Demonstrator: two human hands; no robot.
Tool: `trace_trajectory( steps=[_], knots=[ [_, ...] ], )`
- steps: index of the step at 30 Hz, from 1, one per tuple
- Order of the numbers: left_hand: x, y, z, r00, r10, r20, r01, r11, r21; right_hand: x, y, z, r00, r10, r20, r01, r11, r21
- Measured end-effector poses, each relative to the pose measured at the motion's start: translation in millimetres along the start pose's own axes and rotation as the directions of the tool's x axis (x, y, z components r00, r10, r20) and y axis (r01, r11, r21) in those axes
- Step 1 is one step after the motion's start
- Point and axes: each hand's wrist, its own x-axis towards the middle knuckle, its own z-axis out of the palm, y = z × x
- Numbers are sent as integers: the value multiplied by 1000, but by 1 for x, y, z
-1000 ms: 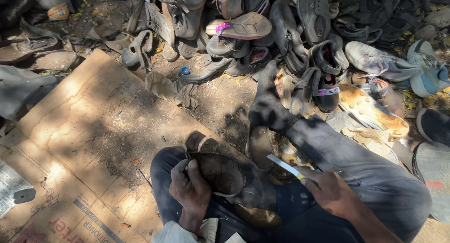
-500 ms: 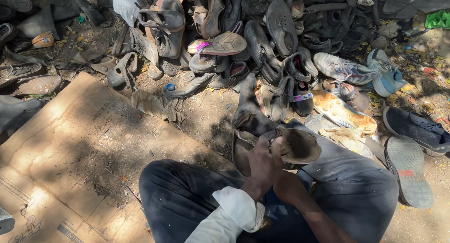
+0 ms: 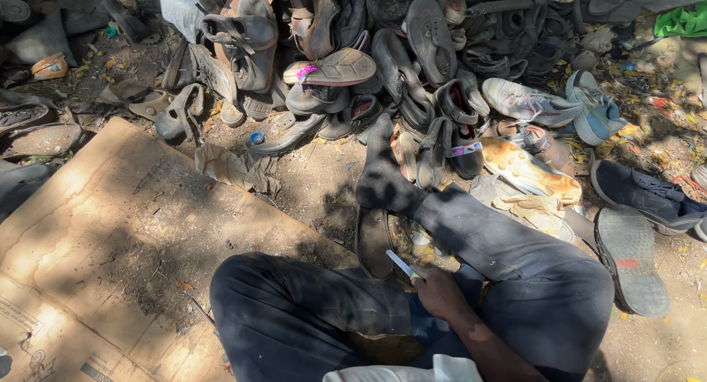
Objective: The person sits on a cardboard sheet surrounded by a large pile of discarded footwear. They hold a single black shoe and use a yellow-handled knife to scrape and cut the sole and heel area, working to remove old material or debris.
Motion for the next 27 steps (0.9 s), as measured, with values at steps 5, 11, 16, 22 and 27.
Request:
trace_trajectory(
  steps=[5,11,16,22,27],
  knots=[
    [18,-48,-40,973,-229,22,204,902,381,8,14,10,987,-153,-58,155,987,33],
    [-9,-231,-159,766,-643,-6,491,580,650,-10,-13,0,991,-120,-55,123,990,70],
    [-11,-220,-157,732,-676,82,503,618,605,-18,-13,-5,972,-194,-135,206,975,80],
    [-9,-225,-168,657,-724,212,472,614,633,15,-30,5,918,-311,-247,324,946,12],
    [-24,-241,-161,870,-460,-178,450,592,668,22,-31,2,915,-310,-258,319,948,-7]
  ],
)
